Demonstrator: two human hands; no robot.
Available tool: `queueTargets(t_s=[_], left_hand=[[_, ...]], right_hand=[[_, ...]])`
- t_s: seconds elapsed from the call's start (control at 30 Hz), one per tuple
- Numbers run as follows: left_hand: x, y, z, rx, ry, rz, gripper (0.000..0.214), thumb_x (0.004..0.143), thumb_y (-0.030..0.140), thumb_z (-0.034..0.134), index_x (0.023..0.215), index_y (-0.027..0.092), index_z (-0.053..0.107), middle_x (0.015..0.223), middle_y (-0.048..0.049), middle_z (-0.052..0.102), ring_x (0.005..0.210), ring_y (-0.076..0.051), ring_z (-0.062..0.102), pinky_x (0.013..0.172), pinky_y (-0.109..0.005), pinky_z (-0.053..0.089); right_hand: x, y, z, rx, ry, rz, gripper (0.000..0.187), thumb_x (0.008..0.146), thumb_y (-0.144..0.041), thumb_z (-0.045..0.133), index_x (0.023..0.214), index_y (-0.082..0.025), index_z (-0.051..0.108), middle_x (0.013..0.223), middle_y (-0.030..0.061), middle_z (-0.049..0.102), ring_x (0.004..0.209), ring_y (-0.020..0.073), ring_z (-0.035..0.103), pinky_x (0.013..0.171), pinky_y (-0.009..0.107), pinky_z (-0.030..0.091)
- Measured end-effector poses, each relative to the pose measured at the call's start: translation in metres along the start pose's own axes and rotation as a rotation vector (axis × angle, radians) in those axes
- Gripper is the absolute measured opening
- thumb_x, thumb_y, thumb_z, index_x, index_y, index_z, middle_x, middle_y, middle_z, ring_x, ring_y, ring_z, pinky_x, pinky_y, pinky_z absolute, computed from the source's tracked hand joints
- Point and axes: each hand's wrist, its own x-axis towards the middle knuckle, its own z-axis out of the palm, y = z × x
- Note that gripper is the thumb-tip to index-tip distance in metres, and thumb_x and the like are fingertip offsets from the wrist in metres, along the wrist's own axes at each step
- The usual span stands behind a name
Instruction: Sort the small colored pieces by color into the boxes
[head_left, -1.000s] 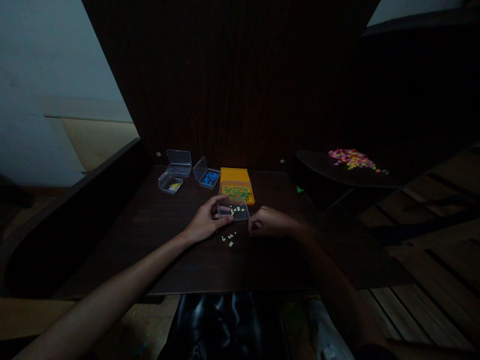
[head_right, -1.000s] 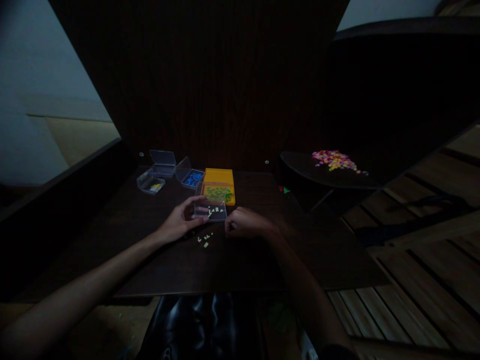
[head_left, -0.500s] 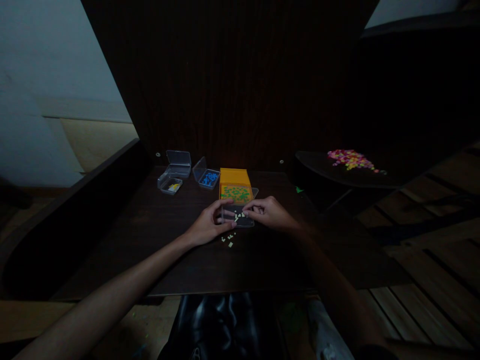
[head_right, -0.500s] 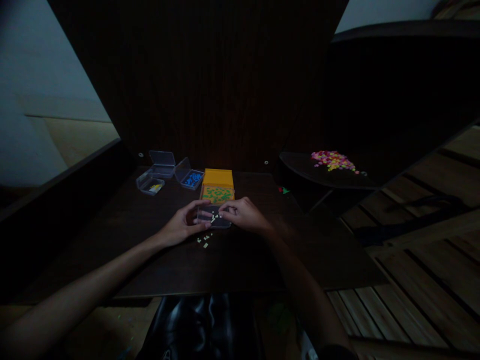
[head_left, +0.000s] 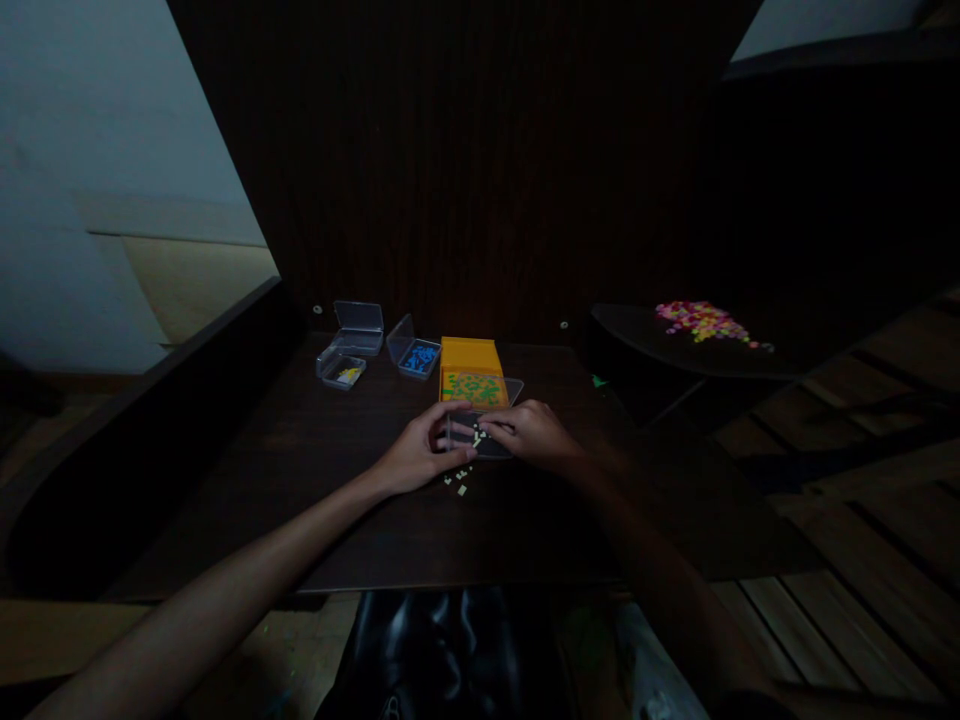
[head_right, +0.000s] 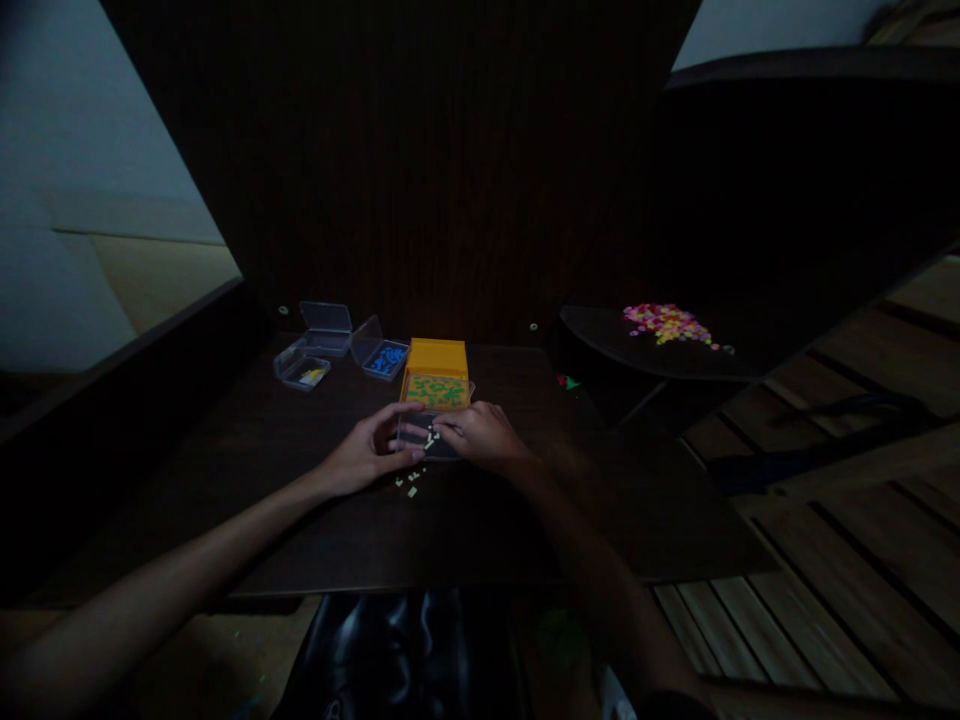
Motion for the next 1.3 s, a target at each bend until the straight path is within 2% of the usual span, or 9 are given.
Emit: queueTargets(t_s=[0.1,0.2,0.33,0.4,0.5,0.63,0.93,1.13,1.3], left_hand=[[0.0,0.001,0.0,0.004,0.004,-0.006,0.065,0.069,0.019,0.077,0.126,0.016,0.046,0.103,-0.0082,0.061,0.091,-0.015,0.062,0.083,-0.033,0.052],[-0.001,0.001,-0.001,0.018,0.025,-0.001,0.064,0.069,0.02,0.077,0.126,0.016,0.046,0.101,-0.0076,0.061,0.09,-0.015,0.062,0.083,-0.034,0.052],[0.0,0.002,-0.002,0.058,0.067,-0.013,0.065,0.069,0.02,0.076,0.126,0.016,0.046,0.1,-0.0077,0.061,0.093,-0.016,0.062,0.085,-0.036,0.053],[0.001,0.002,-0.003,0.073,0.088,-0.011,0.065,0.069,0.021,0.076,0.126,0.016,0.046,0.1,-0.0076,0.061,0.093,-0.017,0.062,0.086,-0.037,0.053],[0.002,0.002,-0.004,0.089,0.124,0.0,0.064,0.069,0.022,0.076,0.125,0.016,0.046,0.101,-0.0073,0.061,0.093,-0.017,0.063,0.087,-0.037,0.052],[0.004,0.002,-0.005,0.094,0.163,-0.005,0.066,0.068,0.021,0.076,0.125,0.015,0.044,0.102,-0.0072,0.063,0.092,-0.016,0.064,0.089,-0.038,0.052],[0.003,0.002,-0.005,0.087,0.173,-0.002,0.065,0.067,0.022,0.076,0.124,0.015,0.045,0.099,-0.0063,0.064,0.088,-0.016,0.066,0.09,-0.039,0.052],[0.004,0.002,-0.006,0.095,0.164,0.006,0.065,0.068,0.022,0.076,0.124,0.016,0.045,0.1,-0.0063,0.063,0.091,-0.017,0.065,0.09,-0.039,0.052],[0.003,0.001,-0.005,0.107,0.155,0.023,0.062,0.068,0.023,0.077,0.123,0.016,0.047,0.1,-0.0069,0.062,0.093,-0.017,0.064,0.089,-0.04,0.053]], right_hand=[[-0.001,-0.002,-0.003,-0.017,0.015,0.019,0.028,0.09,-0.03,0.049,0.096,-0.023,0.075,0.086,0.0044,0.076,0.069,0.0146,0.064,0.061,0.023,0.036],[-0.003,0.002,-0.01,0.089,0.1,0.065,0.03,0.089,-0.033,0.05,0.098,-0.02,0.075,0.076,0.0044,0.074,0.059,0.012,0.059,0.058,0.022,0.035],[-0.006,0.012,-0.024,0.178,0.212,0.166,0.031,0.086,-0.035,0.053,0.09,-0.014,0.075,0.055,0.0004,0.06,0.05,0.0097,0.048,0.052,0.021,0.032],[-0.008,0.017,-0.03,0.177,0.147,0.183,0.027,0.085,-0.032,0.053,0.085,-0.014,0.074,0.053,-0.0012,0.057,0.049,0.009,0.046,0.051,0.021,0.03],[-0.01,0.02,-0.035,0.126,-0.062,0.188,0.019,0.08,-0.025,0.056,0.082,-0.016,0.073,0.058,-0.0014,0.06,0.051,0.0086,0.047,0.053,0.021,0.03],[-0.01,0.02,-0.035,0.085,-0.284,0.172,0.016,0.076,-0.025,0.063,0.088,-0.02,0.073,0.065,-0.0016,0.064,0.055,0.0092,0.051,0.055,0.021,0.031],[-0.006,0.022,-0.019,0.069,-0.373,0.085,0.012,0.079,-0.026,0.062,0.085,-0.021,0.071,0.066,-0.0013,0.065,0.057,0.0097,0.053,0.055,0.021,0.03],[-0.005,0.024,-0.015,0.071,-0.339,0.078,0.014,0.083,-0.021,0.056,0.084,-0.02,0.07,0.074,0.0015,0.067,0.064,0.011,0.055,0.057,0.021,0.03],[-0.008,0.024,-0.025,0.231,-0.151,0.073,0.024,0.088,-0.032,0.052,0.089,-0.014,0.068,0.064,-0.0008,0.058,0.055,0.009,0.046,0.054,0.02,0.029]])
